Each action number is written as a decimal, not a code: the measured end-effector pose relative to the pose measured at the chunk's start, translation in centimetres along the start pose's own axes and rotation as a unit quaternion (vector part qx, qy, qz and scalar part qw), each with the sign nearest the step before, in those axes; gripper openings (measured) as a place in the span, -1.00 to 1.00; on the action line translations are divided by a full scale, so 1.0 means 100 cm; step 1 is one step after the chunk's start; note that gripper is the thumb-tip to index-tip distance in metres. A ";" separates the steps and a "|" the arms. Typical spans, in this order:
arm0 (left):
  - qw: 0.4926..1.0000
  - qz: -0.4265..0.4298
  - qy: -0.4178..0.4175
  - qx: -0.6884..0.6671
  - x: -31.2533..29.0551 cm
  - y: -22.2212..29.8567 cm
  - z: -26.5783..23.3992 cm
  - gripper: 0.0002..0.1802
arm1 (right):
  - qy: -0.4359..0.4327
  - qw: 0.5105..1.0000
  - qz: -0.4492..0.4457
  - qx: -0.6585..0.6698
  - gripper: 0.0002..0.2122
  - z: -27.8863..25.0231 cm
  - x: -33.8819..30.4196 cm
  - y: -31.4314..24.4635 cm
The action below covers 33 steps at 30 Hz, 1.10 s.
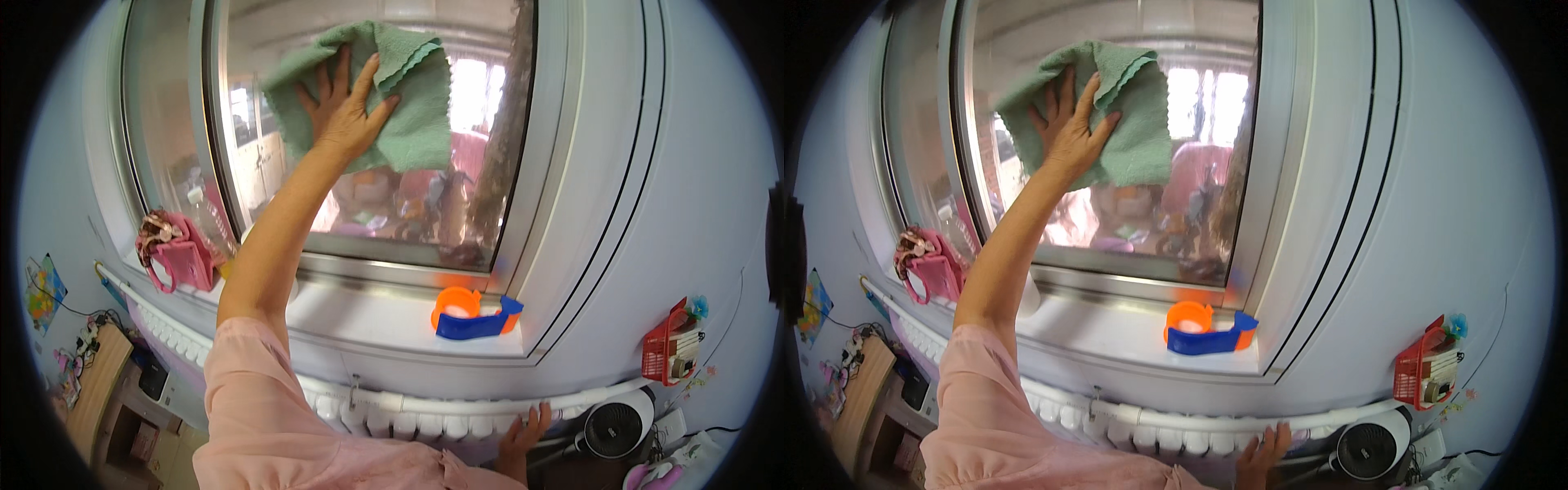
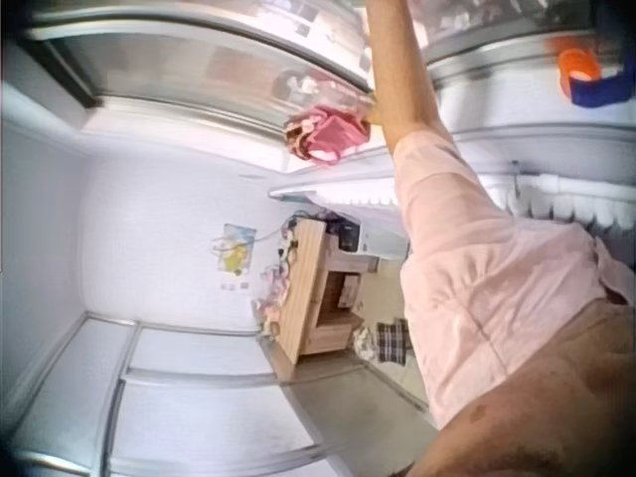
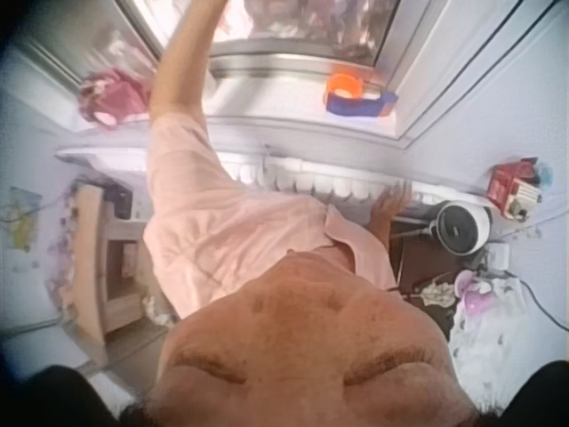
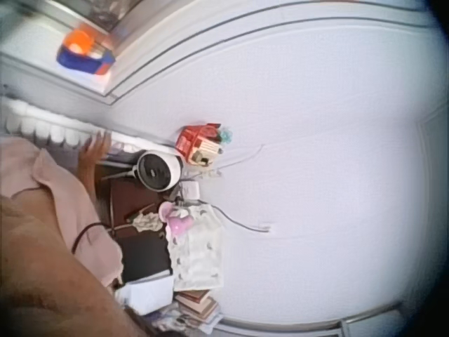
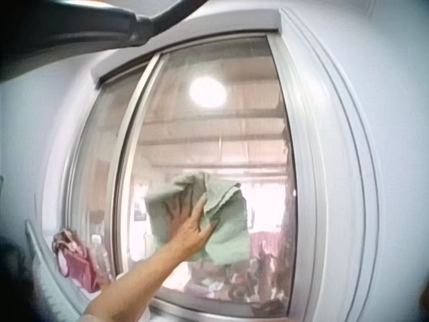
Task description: The person wipes a wooden desk, a white radiator, a window frame, and a dark wooden cabinet using a green cloth. The person moves around the room to reach different surfaces, wiping them methodically.
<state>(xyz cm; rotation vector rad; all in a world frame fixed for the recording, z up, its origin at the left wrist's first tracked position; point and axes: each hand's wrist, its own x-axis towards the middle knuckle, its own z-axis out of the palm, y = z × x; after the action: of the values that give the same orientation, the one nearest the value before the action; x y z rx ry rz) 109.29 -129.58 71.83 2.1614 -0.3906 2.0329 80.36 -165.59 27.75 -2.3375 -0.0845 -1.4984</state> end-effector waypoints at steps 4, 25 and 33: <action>0.984 0.127 -0.114 -0.044 -0.110 0.038 0.011 -0.31 | 0.026 0.998 -0.062 0.002 -0.61 0.037 0.044 -0.014; 0.939 -0.339 -0.006 -0.054 -0.048 -0.027 0.009 0.04 | -0.023 0.998 -0.060 0.009 -0.65 0.068 0.054 -0.027; 0.946 -0.312 -0.089 -0.023 -0.179 0.014 0.028 -0.03 | -0.040 0.996 -0.074 0.003 -0.65 0.065 0.055 -0.027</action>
<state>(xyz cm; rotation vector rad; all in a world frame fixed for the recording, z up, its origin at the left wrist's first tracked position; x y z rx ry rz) 110.75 -130.12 53.73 2.0850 0.2118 1.4719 87.71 -161.70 30.96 -2.4315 -0.2891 -1.4690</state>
